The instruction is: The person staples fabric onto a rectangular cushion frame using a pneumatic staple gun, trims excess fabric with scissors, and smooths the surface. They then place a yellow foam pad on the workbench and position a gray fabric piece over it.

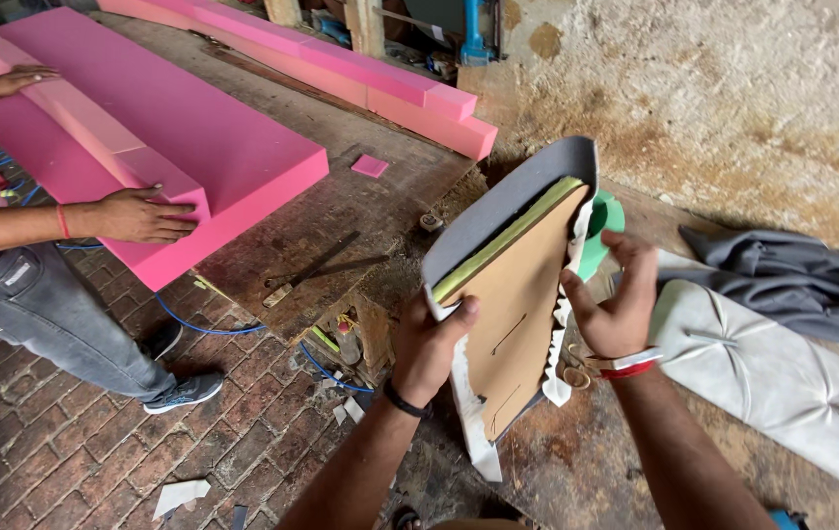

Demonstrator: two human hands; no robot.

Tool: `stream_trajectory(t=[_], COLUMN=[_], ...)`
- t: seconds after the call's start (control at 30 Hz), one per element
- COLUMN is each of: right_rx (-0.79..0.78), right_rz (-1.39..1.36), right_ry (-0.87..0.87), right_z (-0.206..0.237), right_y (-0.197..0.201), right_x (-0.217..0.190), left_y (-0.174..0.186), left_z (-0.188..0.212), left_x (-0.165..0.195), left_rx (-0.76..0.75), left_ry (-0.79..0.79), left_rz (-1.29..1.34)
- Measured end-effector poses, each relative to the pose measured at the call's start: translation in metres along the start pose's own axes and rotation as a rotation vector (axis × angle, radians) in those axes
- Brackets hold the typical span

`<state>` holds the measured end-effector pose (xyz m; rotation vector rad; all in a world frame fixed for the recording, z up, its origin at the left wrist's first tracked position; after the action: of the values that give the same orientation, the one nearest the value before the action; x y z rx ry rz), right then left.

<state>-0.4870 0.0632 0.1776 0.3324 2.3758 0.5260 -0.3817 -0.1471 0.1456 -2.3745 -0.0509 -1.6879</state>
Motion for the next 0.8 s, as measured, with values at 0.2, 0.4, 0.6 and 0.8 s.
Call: stream_trajectory(t=[0.2,0.4,0.6,0.8], right_rx=[-0.427,-0.584,-0.131,-0.228], right_rz=[0.143,0.166,-0.051,-0.972], right_ry=[0.592,0.320,0.122,-0.725], right_z=[-0.037,-0.024,0.028,0.020], right_y=[0.034,0.052,0.075,0.076], right_x=[-0.122,-0.125,-0.104,-0.037], left_y=[-0.034,-0.046,-0.058,-0.098], left_z=[0.009,0.031,0.002,-0.029], left_x=[0.028,0.043,0.054,0.078], left_rx=[-0.367,-0.515,-0.663,-0.964], left_ry=[-0.150,-0.244,0.094,-0.141], left_rz=[-0.009,0.138,0.056,-0.416])
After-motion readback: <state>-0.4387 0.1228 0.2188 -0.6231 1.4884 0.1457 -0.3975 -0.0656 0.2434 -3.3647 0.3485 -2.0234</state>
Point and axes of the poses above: each hand's wrist, its own z-axis away from the middle knuckle, its own y-axis out of the back of the hand, x = y × z, the point moved 3 cm from there along -z, towards the middle knuckle, and after that the axes turned 8 degrees about -x, right-handed, at the moved point
